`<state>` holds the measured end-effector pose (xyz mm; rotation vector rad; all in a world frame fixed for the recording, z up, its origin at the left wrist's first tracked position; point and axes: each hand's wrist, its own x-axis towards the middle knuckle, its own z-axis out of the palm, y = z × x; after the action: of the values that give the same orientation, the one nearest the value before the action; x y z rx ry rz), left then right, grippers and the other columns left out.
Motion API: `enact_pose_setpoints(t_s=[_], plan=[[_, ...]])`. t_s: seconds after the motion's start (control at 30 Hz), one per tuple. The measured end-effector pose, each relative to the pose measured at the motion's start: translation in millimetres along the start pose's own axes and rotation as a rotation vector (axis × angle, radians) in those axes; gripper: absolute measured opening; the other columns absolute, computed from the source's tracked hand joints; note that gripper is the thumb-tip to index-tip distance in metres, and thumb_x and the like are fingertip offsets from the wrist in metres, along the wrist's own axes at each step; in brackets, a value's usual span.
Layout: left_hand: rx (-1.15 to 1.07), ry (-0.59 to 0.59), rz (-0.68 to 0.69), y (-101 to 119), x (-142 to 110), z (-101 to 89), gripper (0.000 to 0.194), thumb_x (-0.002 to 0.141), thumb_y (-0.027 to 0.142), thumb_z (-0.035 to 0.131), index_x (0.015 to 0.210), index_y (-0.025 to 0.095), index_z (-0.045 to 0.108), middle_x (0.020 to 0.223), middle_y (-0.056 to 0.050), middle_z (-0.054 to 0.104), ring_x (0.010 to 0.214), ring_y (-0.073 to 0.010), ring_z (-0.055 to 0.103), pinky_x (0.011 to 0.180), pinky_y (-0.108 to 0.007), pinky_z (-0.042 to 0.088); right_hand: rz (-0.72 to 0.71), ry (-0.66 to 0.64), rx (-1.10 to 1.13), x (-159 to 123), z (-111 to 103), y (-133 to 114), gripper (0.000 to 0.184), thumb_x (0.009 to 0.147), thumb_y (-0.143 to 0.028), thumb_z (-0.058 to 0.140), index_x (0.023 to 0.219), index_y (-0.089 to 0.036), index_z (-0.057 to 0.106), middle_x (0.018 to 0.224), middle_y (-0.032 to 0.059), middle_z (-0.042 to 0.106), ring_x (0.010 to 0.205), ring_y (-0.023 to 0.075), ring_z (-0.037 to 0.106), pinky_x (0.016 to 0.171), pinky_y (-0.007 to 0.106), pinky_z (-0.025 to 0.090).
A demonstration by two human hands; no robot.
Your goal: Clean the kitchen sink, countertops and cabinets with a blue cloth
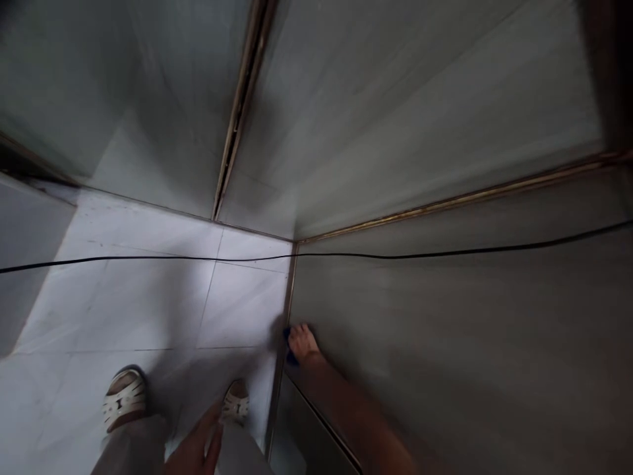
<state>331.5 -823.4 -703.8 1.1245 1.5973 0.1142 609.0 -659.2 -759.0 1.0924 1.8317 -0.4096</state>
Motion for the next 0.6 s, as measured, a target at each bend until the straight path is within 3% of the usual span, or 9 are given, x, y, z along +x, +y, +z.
enact_pose_setpoints(t_s=[0.13,0.2,0.3,0.43,0.6], plan=[[0.049,-0.009,-0.021,-6,-4,-5.4,0.056,0.101,0.041,0.022,0.142,0.023,0.056,0.136,-0.007,0.067,0.116,-0.026,0.068,0.097,-0.041,0.057,0.159,0.16,-0.097,29,-79,79,0.02,0.104,-0.026,0.056,0.121,-0.019,0.065,0.129,0.0087,0.06,0.122,0.0253,0.053,0.108,0.046,0.043],[0.088,-0.005,-0.023,-11,-6,-9.7,0.057,0.1,0.041,0.022,0.142,0.023,0.056,0.133,-0.008,0.068,0.113,-0.0264,0.07,0.094,-0.041,0.059,0.241,0.243,-0.141,34,-116,114,0.027,0.104,-0.014,0.045,0.125,-0.012,0.062,0.134,0.0145,0.057,0.124,0.0283,0.05,0.108,0.047,0.04],[0.109,-0.005,0.011,-17,-7,-13.3,0.057,0.1,0.041,0.023,0.143,0.021,0.055,0.136,-0.008,0.067,0.115,-0.0245,0.069,0.091,-0.036,0.059,0.338,0.36,-0.192,28,-153,150,0.042,0.1,-0.005,0.03,0.134,-0.002,0.056,0.143,0.0242,0.047,0.131,0.0346,0.041,0.113,0.051,0.029],[0.111,-0.148,0.022,-24,-9,-10.8,0.057,0.099,0.043,0.025,0.146,0.023,0.052,0.143,-0.007,0.062,0.113,-0.0238,0.07,0.088,-0.034,0.06,0.414,0.451,-0.235,22,-168,168,0.048,0.099,-0.005,0.025,0.138,0.004,0.051,0.144,0.0283,0.045,0.132,0.0382,0.039,0.113,0.055,0.025],[0.12,-0.228,-0.032,-28,-13,-10.4,0.058,0.101,0.042,0.021,0.149,0.024,0.048,0.146,-0.008,0.059,0.11,-0.0257,0.071,0.085,-0.036,0.06,0.473,0.463,-0.295,43,-160,168,0.052,0.095,-0.003,0.021,0.136,0.015,0.047,0.14,0.0356,0.044,0.133,0.0403,0.035,0.113,0.057,0.022]])
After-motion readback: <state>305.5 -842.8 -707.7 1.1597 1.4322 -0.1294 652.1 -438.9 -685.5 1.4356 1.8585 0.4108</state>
